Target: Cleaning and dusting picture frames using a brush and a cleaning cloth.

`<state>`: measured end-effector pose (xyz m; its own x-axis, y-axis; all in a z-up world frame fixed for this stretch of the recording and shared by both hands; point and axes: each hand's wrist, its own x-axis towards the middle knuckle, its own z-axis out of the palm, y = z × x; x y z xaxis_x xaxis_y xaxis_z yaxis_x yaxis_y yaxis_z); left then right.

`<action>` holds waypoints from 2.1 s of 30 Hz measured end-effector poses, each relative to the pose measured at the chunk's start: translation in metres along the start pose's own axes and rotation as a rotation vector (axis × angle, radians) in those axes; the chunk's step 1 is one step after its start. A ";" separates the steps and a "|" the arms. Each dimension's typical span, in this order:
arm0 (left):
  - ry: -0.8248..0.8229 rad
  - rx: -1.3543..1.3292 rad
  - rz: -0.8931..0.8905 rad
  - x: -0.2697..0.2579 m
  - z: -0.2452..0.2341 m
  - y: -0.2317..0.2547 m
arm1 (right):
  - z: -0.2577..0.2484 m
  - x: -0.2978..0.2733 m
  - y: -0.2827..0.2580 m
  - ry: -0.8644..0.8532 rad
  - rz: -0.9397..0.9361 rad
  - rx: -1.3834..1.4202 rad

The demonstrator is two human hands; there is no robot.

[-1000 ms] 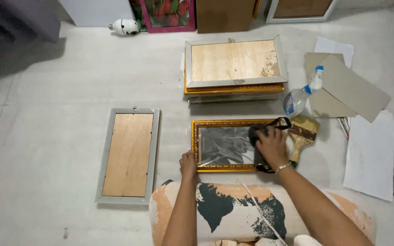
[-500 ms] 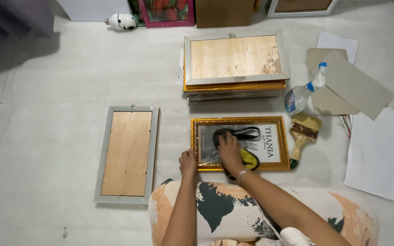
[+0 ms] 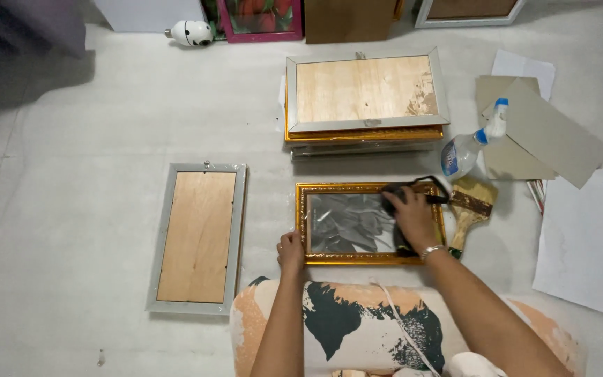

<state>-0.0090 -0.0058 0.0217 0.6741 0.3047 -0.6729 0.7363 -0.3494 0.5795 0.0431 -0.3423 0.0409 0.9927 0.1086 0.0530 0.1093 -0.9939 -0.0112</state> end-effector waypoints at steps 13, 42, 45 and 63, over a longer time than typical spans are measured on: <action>0.020 -0.025 0.022 -0.016 -0.007 0.012 | 0.005 0.030 -0.158 -0.002 0.215 0.269; 0.033 0.003 0.046 0.000 0.001 0.002 | 0.016 0.011 -0.124 0.120 -0.255 -0.129; 0.045 0.027 0.041 0.023 0.011 -0.013 | 0.036 0.003 -0.200 -0.002 -0.181 0.328; 0.034 -0.003 0.059 0.007 0.004 0.000 | 0.008 -0.043 0.050 -0.416 0.163 0.192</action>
<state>-0.0051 -0.0069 0.0152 0.7182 0.3135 -0.6212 0.6951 -0.3648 0.6195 0.0065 -0.3967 0.0301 0.9298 -0.0118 -0.3678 -0.0807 -0.9817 -0.1725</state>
